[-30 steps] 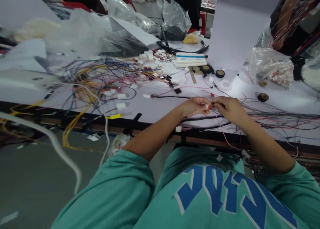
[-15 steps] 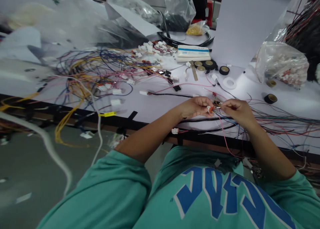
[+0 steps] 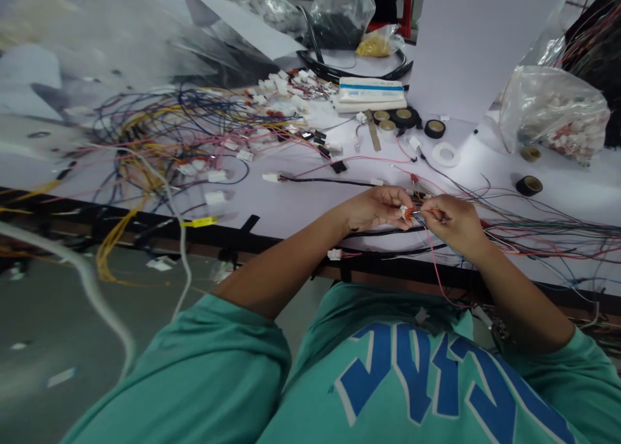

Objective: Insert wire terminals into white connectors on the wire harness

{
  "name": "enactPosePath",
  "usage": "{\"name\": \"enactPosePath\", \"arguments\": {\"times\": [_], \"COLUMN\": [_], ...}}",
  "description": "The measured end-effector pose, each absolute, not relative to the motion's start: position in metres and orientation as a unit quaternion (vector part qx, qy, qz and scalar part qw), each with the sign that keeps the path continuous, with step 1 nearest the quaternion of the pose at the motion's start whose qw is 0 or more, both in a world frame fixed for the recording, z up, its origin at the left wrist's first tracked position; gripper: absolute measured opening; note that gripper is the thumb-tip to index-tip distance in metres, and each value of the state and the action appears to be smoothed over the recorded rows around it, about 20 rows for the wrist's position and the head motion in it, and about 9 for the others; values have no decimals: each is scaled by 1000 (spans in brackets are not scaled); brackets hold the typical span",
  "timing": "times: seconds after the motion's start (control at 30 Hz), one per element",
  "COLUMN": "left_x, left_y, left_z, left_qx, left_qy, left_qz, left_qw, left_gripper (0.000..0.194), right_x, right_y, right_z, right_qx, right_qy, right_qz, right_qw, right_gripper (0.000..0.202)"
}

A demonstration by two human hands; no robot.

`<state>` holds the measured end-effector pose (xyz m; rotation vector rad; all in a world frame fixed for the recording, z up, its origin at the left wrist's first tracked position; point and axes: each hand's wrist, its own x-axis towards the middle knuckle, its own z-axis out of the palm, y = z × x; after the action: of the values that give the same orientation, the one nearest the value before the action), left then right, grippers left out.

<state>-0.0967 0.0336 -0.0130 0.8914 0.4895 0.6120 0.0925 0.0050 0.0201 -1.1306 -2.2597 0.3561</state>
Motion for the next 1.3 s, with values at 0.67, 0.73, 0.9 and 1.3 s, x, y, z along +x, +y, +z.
{"name": "enactPosePath", "arguments": {"times": [0.67,0.73,0.9,1.3], "left_x": [-94,-94,-93,-91], "left_y": [33,33,33,32], "left_z": [-19,-19,-19,-15], "left_qx": [399,401,411,426], "left_qy": [217,217,227,236], "left_qz": [298,295,298,300], "left_qw": [840,840,831,820], "left_gripper": [34,33,32,40], "right_x": [84,84,88,85], "right_y": [2,3,5,2], "right_z": [4,5,13,12], "right_qx": [-404,-411,-431,-444], "right_qy": [-849,-841,-805,-803], "right_qz": [75,116,236,213], "right_qw": [332,334,333,335], "right_gripper": [20,19,14,16]}}
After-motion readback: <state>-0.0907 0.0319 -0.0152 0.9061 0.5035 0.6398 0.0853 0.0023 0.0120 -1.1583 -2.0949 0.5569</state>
